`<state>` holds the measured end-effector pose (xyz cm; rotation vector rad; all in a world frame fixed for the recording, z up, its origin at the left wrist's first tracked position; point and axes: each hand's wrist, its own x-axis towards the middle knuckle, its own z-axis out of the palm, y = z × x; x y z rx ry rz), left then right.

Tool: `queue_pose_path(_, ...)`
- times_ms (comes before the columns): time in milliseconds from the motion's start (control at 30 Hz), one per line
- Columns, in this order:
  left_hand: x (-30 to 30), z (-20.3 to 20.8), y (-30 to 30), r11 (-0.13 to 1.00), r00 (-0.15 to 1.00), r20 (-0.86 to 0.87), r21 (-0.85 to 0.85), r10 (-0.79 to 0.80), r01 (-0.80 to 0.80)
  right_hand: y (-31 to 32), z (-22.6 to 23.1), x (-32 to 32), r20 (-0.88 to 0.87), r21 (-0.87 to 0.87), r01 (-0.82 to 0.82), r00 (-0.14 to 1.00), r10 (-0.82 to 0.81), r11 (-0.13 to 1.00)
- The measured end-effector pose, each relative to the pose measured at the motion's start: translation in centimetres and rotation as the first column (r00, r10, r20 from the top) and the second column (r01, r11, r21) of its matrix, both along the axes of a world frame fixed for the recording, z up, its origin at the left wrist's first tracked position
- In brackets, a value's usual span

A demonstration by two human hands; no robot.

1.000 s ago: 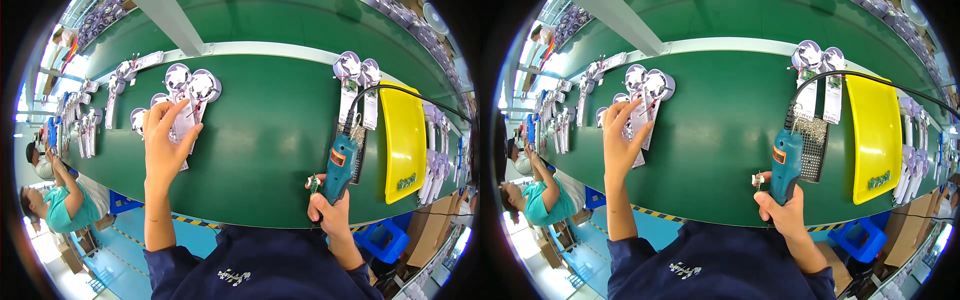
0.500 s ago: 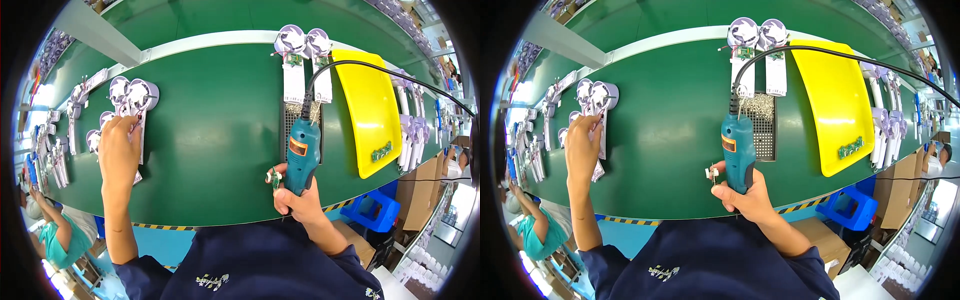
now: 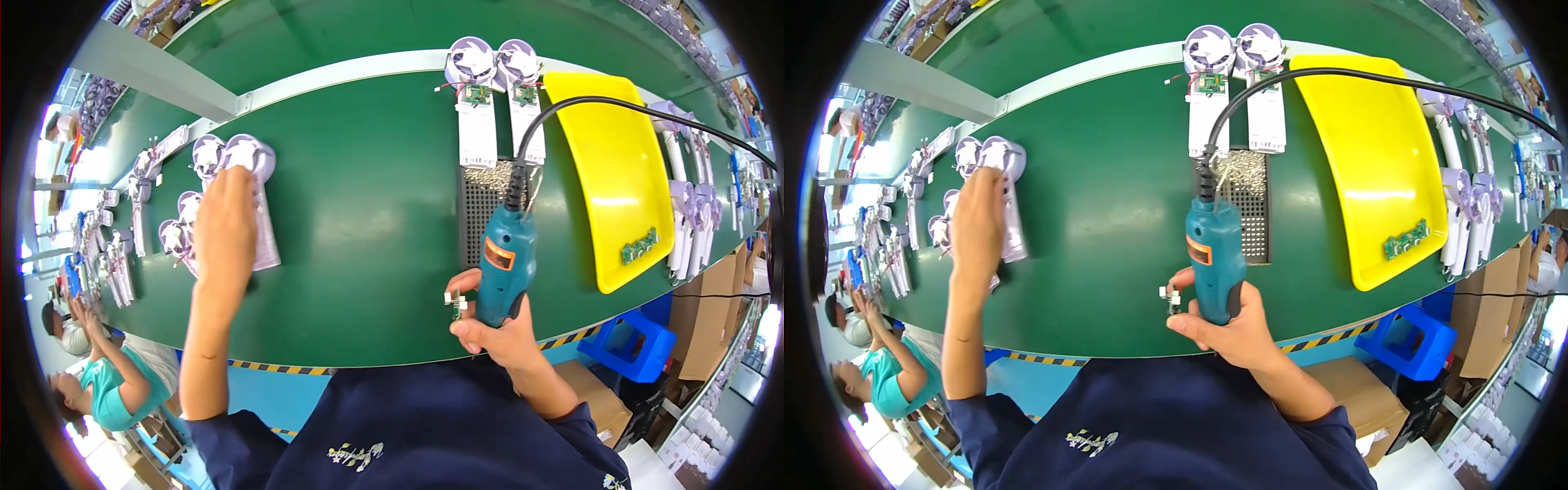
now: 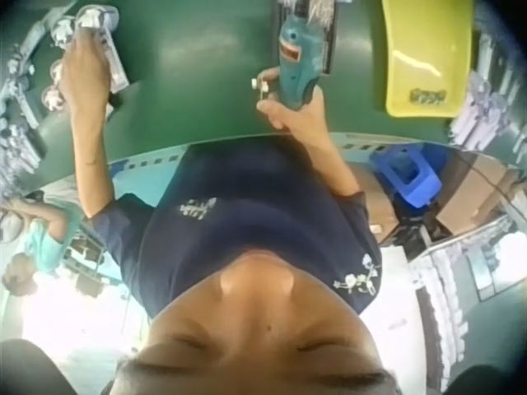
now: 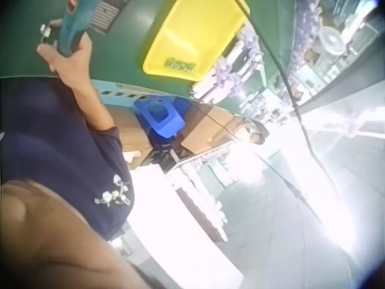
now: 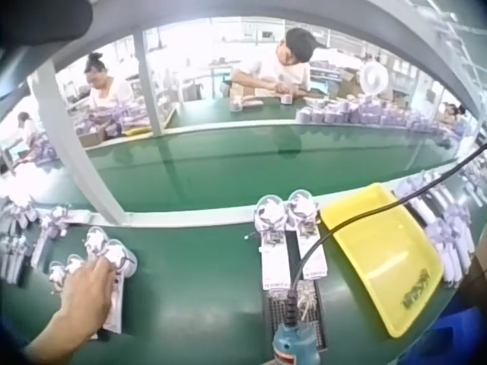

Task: The person assembles handheld mini fans by installing a PCB board into a fan housing, then securing it with screws using an electric screwdriver.

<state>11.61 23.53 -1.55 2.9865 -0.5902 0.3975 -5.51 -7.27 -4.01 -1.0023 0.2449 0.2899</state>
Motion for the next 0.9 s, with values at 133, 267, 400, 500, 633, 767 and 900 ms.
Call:
queue_pose_path(133, -2.0, 0.2, -3.6, 0.965, 0.986, -0.088, -0.235, -0.141, 0.117, -0.3, 0.1, -0.2, -0.028, -0.041, 0.014, 1.000, -0.015, 0.999)
queue_pose_path(267, -5.0, 0.2, -5.5, 0.924, 0.962, -0.119, -0.330, -0.245, 0.194, -0.8, -0.3, -0.5, -0.041, -0.059, -0.017, 0.999, 0.015, 0.998)
queue_pose_path(400, -8.3, 0.0, -6.7, 0.862, 0.924, -0.182, -0.454, -0.337, 0.225, -1.0, 0.3, -0.3, -0.055, -0.170, -0.025, 0.998, 0.016, 0.985)
queue_pose_path(500, -10.8, 0.1, -7.2, 0.836, 0.920, -0.237, -0.528, -0.313, 0.149, -0.9, 0.4, -0.2, -0.063, -0.253, -0.039, 0.998, 0.024, 0.967)
queue_pose_path(633, -12.5, 0.0, -6.7, 0.786, 0.814, -0.411, -0.612, -0.410, 0.086, -0.5, 0.9, -0.1, -0.120, -0.290, -0.101, 0.990, 0.068, 0.952)
queue_pose_path(767, -12.8, -0.4, -6.4, 0.709, 0.752, -0.451, -0.704, -0.481, 0.031, 0.7, 1.0, 0.2, -0.117, -0.296, -0.106, 0.990, 0.074, 0.949)
queue_pose_path(900, -12.7, -1.3, -6.2, 0.691, 0.767, -0.440, -0.723, -0.466, 0.005, 1.5, 1.4, 0.3, -0.123, -0.325, -0.102, 0.990, 0.065, 0.940)
